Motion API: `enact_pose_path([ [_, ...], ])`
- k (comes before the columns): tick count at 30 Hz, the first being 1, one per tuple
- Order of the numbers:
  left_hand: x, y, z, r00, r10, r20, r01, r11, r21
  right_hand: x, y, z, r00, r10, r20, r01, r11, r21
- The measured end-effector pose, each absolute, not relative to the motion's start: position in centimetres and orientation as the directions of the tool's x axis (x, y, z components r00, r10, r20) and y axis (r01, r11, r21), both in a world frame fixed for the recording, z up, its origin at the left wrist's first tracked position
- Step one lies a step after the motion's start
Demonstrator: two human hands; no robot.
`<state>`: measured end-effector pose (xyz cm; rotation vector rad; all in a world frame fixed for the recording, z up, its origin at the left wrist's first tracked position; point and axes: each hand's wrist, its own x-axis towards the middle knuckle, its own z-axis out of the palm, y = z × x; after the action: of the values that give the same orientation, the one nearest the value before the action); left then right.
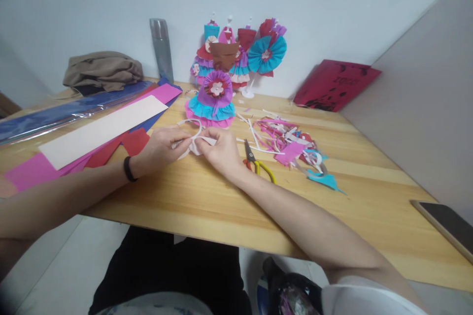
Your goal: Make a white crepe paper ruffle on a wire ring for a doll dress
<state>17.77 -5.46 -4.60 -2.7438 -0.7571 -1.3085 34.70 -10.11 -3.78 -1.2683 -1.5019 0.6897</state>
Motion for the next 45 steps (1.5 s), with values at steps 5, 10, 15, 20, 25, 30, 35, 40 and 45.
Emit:
enact_pose_path([
  [5, 17.85, -5.74, -4.31, 0.540, 0.461, 0.704, 0.422, -0.872, 0.247, 34.55, -10.45, -3.55, 0.049, 0.933, 0.357, 0.425, 0.303, -0.853],
  [10, 17.88, -5.64, -4.40, 0.539, 0.463, 0.704, 0.421, -0.872, 0.251, 34.80, -10.25, -3.51, 0.056, 0.926, 0.372, 0.498, 0.297, -0.814],
  [15, 17.84, -5.39, -4.62, 0.552, 0.438, 0.710, 0.430, -0.879, 0.207, 34.90, -10.13, -3.59, 0.040, 0.920, 0.389, 0.516, 0.315, -0.797],
  [20, 17.85, -5.36, -4.65, 0.548, 0.429, 0.718, 0.415, -0.885, 0.212, 34.80, -10.36, -3.37, -0.027, 0.911, 0.412, 0.528, 0.363, -0.768],
  [25, 17.79, -5.38, -4.61, 0.544, 0.444, 0.712, 0.424, -0.878, 0.223, 34.82, -10.33, -3.23, -0.013, 0.917, 0.399, 0.515, 0.348, -0.783],
  [30, 17.82, -5.37, -4.58, 0.545, 0.441, 0.713, 0.413, -0.881, 0.230, 34.59, -10.61, -3.11, -0.029, 0.910, 0.414, 0.525, 0.366, -0.768],
  [35, 17.81, -5.41, -4.53, 0.538, 0.462, 0.705, 0.406, -0.875, 0.264, 34.62, -10.59, -3.15, -0.020, 0.910, 0.414, 0.547, 0.357, -0.758],
  [40, 17.74, -5.38, -4.47, 0.550, 0.472, 0.689, 0.418, -0.870, 0.262, 34.66, -10.43, -3.33, 0.012, 0.912, 0.410, 0.525, 0.343, -0.779],
  [45, 17.76, -5.35, -4.45, 0.551, 0.480, 0.683, 0.425, -0.865, 0.266, 34.61, -10.39, -3.38, -0.007, 0.915, 0.403, 0.491, 0.354, -0.796],
])
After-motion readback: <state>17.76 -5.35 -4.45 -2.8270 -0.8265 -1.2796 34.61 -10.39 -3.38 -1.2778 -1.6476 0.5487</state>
